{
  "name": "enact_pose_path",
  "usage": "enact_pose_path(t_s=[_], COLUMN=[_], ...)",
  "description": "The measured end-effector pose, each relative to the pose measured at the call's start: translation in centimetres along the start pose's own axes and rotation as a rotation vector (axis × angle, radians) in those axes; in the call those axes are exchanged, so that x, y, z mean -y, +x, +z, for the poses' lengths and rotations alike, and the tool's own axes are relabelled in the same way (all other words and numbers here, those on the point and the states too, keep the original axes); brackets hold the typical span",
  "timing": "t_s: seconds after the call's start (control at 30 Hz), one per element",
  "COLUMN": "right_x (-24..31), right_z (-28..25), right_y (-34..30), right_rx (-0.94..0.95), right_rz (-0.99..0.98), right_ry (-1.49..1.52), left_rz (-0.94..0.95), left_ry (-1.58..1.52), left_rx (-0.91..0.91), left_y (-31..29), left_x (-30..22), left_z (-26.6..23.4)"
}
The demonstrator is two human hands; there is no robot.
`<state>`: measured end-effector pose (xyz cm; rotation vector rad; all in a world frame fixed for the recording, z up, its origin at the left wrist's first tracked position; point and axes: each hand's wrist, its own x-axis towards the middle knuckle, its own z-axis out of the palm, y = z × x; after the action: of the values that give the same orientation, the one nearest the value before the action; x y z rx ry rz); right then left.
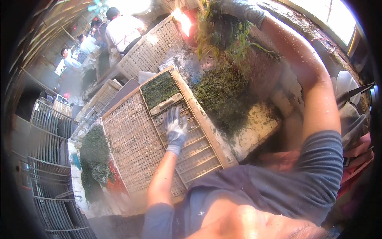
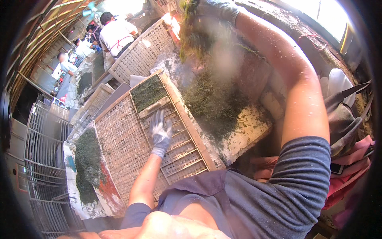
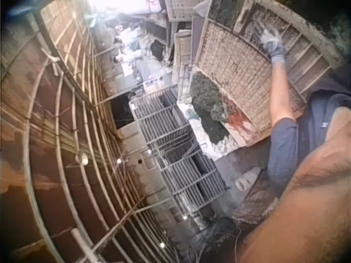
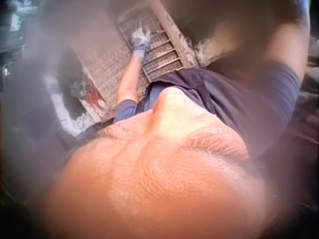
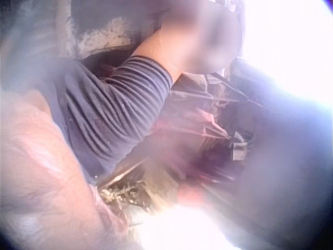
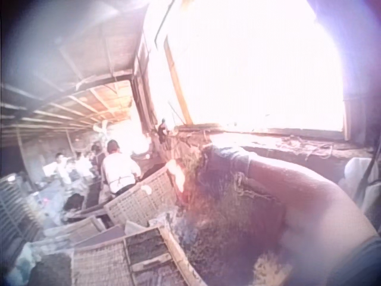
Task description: The person uses gloved hands to lift handfuls of green leaves from a large pile and spread them evenly into partitioned rectangular sections on a flat woven tray.
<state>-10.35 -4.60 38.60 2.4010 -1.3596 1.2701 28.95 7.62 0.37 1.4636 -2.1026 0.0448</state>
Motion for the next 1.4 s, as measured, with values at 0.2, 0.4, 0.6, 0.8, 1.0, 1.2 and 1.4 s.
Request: enact_pose_path(t_s=[0.2,0.4,0.6,0.8,1.0,1.2,1.4], right_x=[0.1,1.1,-0.9,-1.4,-1.3,-5.9,-9.2], right_z=[-0.2,-3.2,-3.8,-3.8,-1.7,6.0,9.3], right_y=[0.0,1.3,1.8,2.2,1.6,-1.2,-9.9], right_rx=[0.006,-0.012,-0.009,0.003,0.052,0.452,0.282], right_rz=[-0.039,-0.079,-0.095,-0.127,-0.152,-0.006,0.103], right_ry=[0.014,0.025,0.042,0.048,0.058,0.069,0.256], left_rz=[0.6,0.365,0.111,0.046,-0.13,-0.872,-1.185], left_ry=[0.016,0.053,0.063,-0.301,-1.479,-1.672,-1.878], left_rx=[-0.481,0.181,0.823,0.638,-0.223,0.427,0.675], left_y=[18.4,24.9,10.7,10.3,19.6,15.3,9.5], left_x=[-19.5,-20.2,-16.7,-20.4,-21.9,-17.1,-17.3], left_z=[-9.0,4.2,13.1,3.6,-3.1,10.4,13.1])
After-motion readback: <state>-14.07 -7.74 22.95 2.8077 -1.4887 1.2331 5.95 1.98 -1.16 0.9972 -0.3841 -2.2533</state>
